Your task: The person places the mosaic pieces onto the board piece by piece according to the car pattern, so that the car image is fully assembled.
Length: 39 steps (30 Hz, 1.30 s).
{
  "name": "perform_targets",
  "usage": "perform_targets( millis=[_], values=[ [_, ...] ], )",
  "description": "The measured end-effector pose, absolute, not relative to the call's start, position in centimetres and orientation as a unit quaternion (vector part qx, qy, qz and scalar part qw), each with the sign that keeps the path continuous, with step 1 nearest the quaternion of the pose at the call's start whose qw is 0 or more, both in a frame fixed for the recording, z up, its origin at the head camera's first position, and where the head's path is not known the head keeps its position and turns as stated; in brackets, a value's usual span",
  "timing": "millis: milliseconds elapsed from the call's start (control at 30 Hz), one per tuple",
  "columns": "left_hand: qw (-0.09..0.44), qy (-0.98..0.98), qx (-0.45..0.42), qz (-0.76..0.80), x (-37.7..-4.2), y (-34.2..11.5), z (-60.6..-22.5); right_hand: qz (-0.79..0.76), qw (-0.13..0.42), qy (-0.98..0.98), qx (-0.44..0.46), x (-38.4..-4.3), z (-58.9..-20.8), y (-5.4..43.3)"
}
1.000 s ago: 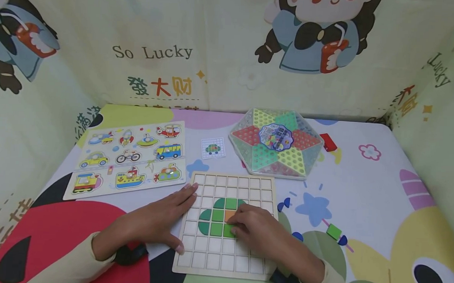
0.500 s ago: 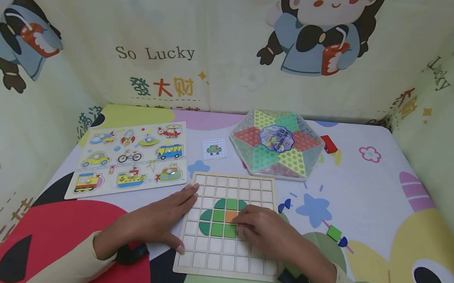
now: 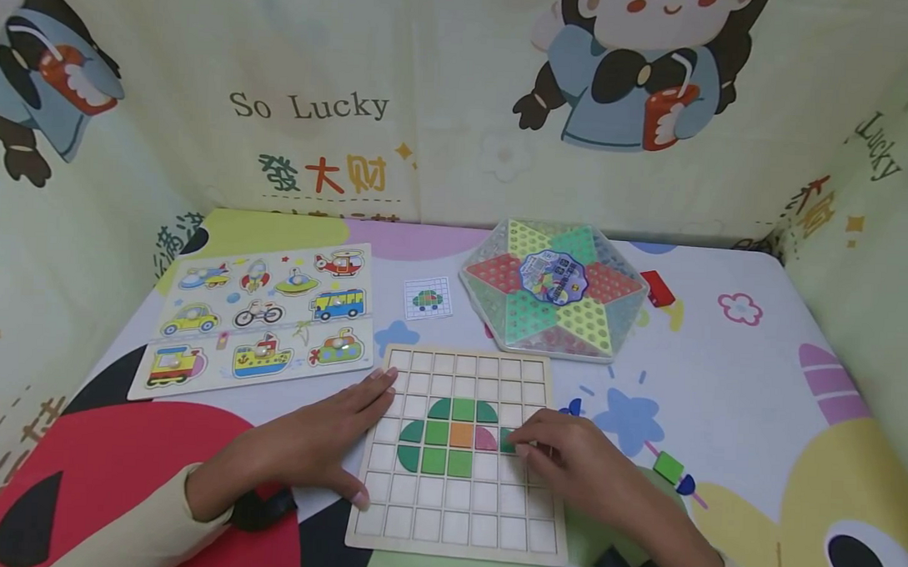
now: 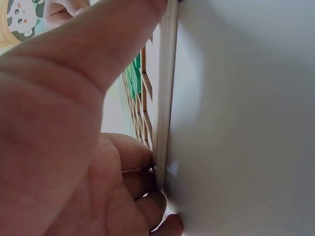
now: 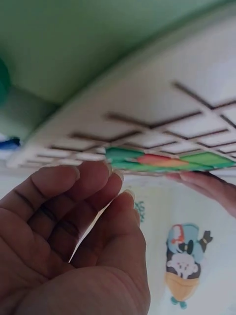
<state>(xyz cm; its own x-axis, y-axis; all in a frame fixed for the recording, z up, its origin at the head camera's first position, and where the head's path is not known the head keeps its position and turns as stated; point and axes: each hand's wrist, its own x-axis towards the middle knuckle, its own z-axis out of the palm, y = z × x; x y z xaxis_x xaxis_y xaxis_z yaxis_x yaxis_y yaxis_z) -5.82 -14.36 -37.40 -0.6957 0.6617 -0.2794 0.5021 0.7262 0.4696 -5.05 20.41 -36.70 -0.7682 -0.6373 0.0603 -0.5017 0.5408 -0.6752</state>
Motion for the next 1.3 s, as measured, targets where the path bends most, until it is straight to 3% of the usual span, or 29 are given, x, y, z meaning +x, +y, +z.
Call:
perform_targets(
  millis=[400, 667, 967, 1300],
  values=[
    [0.224, 0.904, 0.319, 0.176, -5.7, -14.3, -37.3, -0.337, 0.057, 0.895, -0.287, -3.9, -37.1, 24.0],
    [0.220, 0.905, 0.322, 0.169, -5.7, -14.4, -37.2, -0.306, -0.042, 0.907, -0.287, -3.6, -36.9, 26.8],
    [0.218, 0.906, 0.323, 0.166, -5.8, -14.2, -37.4, -0.257, -0.078, 0.943, -0.196, -3.7, -36.1, 30.9],
    [0.218, 0.904, 0.324, 0.172, -5.8, -14.3, -37.3, -0.284, -0.037, 0.943, -0.168, -3.0, -37.3, 33.2]
  ],
)
